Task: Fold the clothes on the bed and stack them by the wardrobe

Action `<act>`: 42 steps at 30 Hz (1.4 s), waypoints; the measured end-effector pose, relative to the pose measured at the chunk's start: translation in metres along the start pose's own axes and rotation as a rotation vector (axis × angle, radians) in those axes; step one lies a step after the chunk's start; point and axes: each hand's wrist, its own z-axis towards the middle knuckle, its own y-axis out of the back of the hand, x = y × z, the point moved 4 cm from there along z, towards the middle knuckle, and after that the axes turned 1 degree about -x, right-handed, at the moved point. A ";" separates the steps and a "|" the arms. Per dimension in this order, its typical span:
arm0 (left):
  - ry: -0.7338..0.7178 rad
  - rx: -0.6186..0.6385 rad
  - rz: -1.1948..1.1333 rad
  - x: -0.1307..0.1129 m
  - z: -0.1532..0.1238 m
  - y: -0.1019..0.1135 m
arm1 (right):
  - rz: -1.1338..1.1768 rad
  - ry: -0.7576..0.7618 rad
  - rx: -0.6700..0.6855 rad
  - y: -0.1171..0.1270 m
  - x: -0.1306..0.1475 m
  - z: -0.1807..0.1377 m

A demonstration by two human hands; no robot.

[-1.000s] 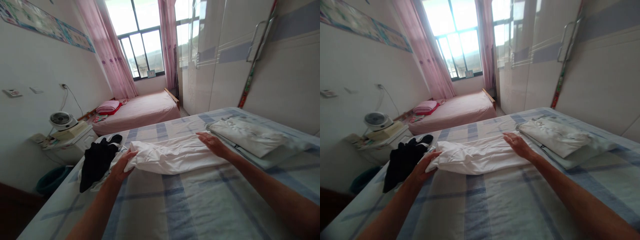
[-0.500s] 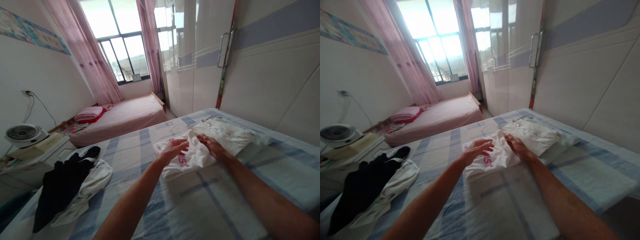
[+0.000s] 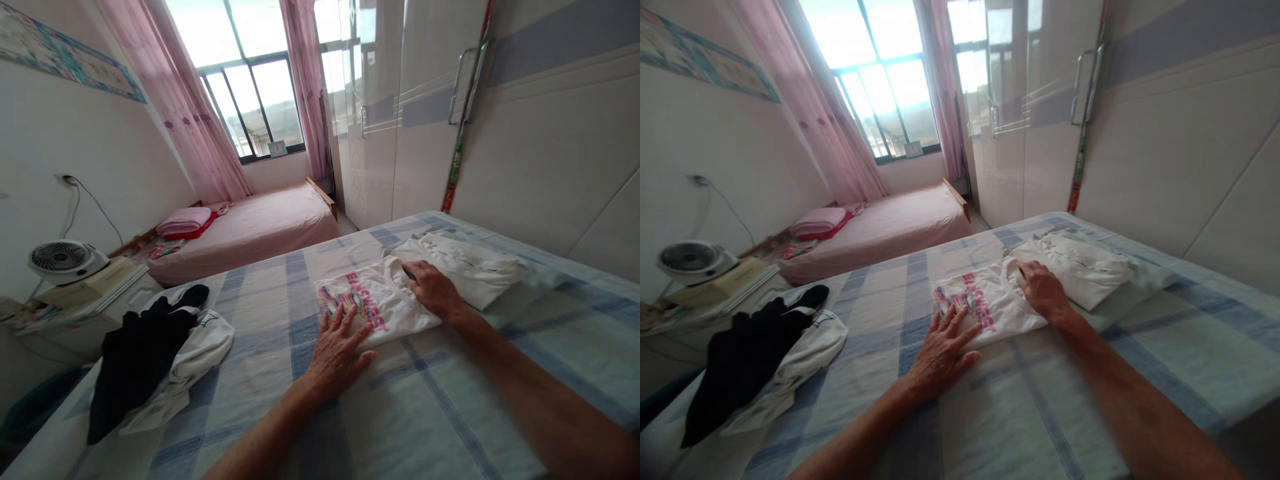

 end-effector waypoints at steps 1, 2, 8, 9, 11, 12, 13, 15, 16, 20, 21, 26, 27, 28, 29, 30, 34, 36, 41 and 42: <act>-0.005 -0.020 -0.047 0.000 0.002 0.004 | -0.028 0.032 -0.018 0.002 0.009 -0.001; 0.024 -0.058 -0.122 0.004 0.005 0.009 | -0.047 0.070 -0.026 0.003 0.019 -0.002; 0.616 -0.300 -0.549 0.084 0.027 0.043 | -0.019 0.350 0.123 -0.009 0.097 -0.034; 0.675 -0.276 -0.592 0.095 0.029 0.043 | -0.006 0.400 0.172 -0.014 0.111 -0.044; 0.771 -0.203 -0.713 0.107 0.032 0.040 | -0.007 0.473 0.253 -0.025 0.136 -0.062; 0.803 -0.166 -0.773 0.109 0.032 0.037 | -0.026 0.491 0.271 -0.031 0.146 -0.069; 0.827 -0.138 -0.825 0.108 0.032 0.034 | -0.058 0.497 0.277 -0.038 0.153 -0.074; 0.864 -0.102 -0.906 0.103 0.032 0.029 | -0.128 0.496 0.275 -0.051 0.163 -0.077; 0.881 -0.093 -0.937 0.100 0.033 0.027 | -0.157 0.495 0.272 -0.057 0.165 -0.076; 0.940 -0.065 -1.068 0.095 0.037 0.023 | -0.195 0.500 0.278 -0.070 0.169 -0.065; 0.951 -0.062 -1.107 0.095 0.038 0.023 | -0.192 0.506 0.278 -0.068 0.169 -0.062; 0.938 -0.058 -1.335 0.090 0.040 0.026 | -0.126 0.493 0.220 -0.015 0.163 -0.043; 0.924 -0.067 -1.380 0.088 0.042 0.028 | -0.088 0.478 0.193 0.001 0.161 -0.037; 0.907 -0.083 -1.422 0.086 0.044 0.032 | -0.043 0.461 0.167 0.017 0.159 -0.029; 0.888 -0.106 -1.460 0.084 0.049 0.038 | 0.000 0.440 0.146 0.032 0.157 -0.020; 0.866 -0.135 -1.494 0.082 0.055 0.046 | 0.034 0.414 0.131 0.045 0.154 -0.009; 0.735 -0.278 -1.594 0.076 0.095 0.094 | 0.060 0.302 0.067 0.081 0.142 0.048; 0.639 -0.355 -1.623 0.073 0.115 0.128 | 0.092 0.272 -0.036 0.095 0.139 0.076; 0.390 -0.542 -1.559 0.053 0.113 0.196 | 0.194 0.330 -0.234 0.116 0.147 0.093; 0.339 -0.561 -1.502 0.048 0.100 0.199 | 0.198 0.344 -0.230 0.113 0.148 0.084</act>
